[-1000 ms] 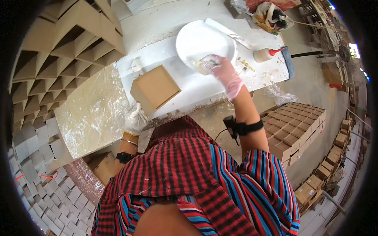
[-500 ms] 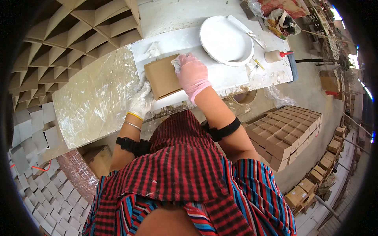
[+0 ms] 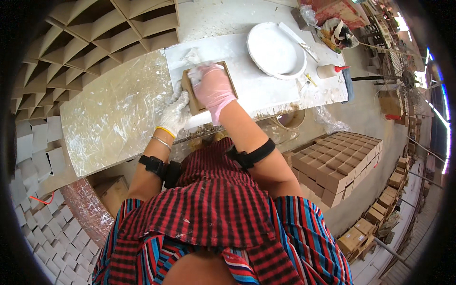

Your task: The person is applying a white adhesive or sealant to the edges and surfaces of small wooden boxes or components in a furniture manufacturing setting.

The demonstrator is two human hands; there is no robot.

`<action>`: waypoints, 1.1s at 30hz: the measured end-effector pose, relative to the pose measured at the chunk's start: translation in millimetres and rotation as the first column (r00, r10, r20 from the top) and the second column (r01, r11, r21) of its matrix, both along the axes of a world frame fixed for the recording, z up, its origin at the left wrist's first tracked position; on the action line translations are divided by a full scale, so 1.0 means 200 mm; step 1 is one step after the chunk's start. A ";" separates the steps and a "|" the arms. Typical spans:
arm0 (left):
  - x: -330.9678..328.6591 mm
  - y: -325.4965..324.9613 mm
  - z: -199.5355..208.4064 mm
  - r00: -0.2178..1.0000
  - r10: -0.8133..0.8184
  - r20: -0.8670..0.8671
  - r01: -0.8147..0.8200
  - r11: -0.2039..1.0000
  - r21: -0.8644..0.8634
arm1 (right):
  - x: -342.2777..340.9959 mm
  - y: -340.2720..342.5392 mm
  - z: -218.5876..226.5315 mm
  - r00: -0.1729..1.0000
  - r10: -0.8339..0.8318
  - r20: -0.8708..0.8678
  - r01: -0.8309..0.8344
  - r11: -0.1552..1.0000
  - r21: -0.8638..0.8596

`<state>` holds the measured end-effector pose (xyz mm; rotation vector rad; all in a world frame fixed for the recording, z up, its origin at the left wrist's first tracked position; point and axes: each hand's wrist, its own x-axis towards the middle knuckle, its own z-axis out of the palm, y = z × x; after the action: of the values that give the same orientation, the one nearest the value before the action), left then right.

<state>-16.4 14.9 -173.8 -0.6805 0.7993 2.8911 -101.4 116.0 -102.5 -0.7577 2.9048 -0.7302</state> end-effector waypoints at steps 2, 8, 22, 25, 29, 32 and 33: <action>0.01 -0.01 0.01 0.999 -0.014 -0.030 0.015 0.999 0.033 | 0.02 -0.01 0.01 0.988 0.156 -0.003 -0.156 0.987 0.031; 0.01 -0.01 0.00 0.999 0.006 -0.054 -0.003 0.999 0.052 | -0.09 0.06 0.05 0.995 -0.077 0.058 0.073 0.995 0.073; 0.02 -0.01 -0.05 0.999 0.028 -0.026 -0.028 1.000 0.006 | 0.05 0.16 0.22 0.852 0.441 0.283 -0.503 0.839 0.209; 0.03 -0.01 -0.07 0.999 0.033 -0.032 -0.033 0.999 -0.004 | -0.01 0.23 0.22 0.732 0.604 0.314 -0.676 0.702 0.224; 0.01 0.01 -0.05 0.999 0.032 -0.001 -0.032 0.999 -0.007 | -0.05 0.15 0.16 0.905 0.352 0.238 -0.377 0.923 0.071; 0.02 0.01 -0.04 0.997 0.061 -0.042 -0.059 0.997 0.044 | -0.02 0.18 0.18 0.842 0.489 0.226 -0.520 0.848 0.103; 0.02 0.01 -0.02 0.998 0.051 -0.034 -0.050 0.998 0.034 | -0.01 0.20 0.19 0.797 0.555 0.238 -0.592 0.796 0.127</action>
<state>-12.0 17.2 -178.7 -0.6584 0.7466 2.9618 -104.0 155.4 -64.5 -1.3688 2.3155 -0.4060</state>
